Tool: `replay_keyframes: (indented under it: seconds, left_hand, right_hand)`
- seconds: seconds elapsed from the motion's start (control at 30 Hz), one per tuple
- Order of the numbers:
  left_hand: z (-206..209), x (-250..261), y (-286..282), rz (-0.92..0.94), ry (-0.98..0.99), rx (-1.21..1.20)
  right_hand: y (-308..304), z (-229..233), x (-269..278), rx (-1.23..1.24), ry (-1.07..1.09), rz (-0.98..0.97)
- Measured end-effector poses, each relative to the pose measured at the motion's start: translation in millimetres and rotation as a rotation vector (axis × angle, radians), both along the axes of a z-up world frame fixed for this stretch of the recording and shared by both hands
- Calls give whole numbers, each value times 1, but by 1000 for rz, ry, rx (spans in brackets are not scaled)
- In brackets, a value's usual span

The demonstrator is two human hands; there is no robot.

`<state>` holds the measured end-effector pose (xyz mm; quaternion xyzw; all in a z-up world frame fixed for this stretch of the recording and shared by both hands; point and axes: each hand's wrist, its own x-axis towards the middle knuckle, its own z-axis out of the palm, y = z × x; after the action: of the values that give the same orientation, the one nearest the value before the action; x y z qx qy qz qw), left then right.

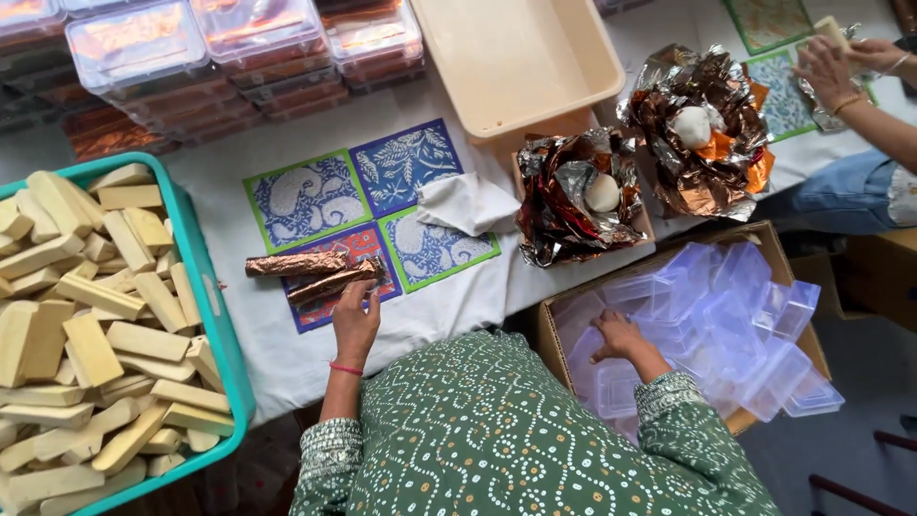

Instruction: The person wipes a wooden block with a white cloth, then wraps it in copper foil. They place the wrapped block into a small plastic container, close the lid, and set it aside. The person repeats this process with another wooden block.

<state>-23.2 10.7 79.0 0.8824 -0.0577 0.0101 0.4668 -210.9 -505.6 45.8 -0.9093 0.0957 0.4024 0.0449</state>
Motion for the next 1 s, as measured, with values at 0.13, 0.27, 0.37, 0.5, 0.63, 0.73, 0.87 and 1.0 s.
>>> replay_keyframes:
  seconds: [0.13,0.27,0.37,0.5,0.63,0.73,0.87,1.0]
  left_hand:
    - [0,3,7,-6,-56,5]
    - [7,6,6,23,-78,-26]
    - [-2,11,-1,51,12,-38]
    - [-24,15,-16,43,294,-240]
    - [25,14,-34,-37,723,-800]
    - [47,19,-37,10,850,-1165]
    - [14,28,-21,135,689,-1432]
    - [-6,29,-3,263,509,-1379]
  right_hand:
    - [-27,5,-11,-5,-23,55]
    - [-21,91,-4,-107,-254,-133]
    - [35,202,40,-245,-309,-218]
    - [113,283,74,111,-782,-350]
    - [197,188,150,509,-1141,-288]
    - [276,134,180,651,-1422,-24]
    - [322,135,189,756,-1273,460]
    - [267,57,228,754,-1077,319]
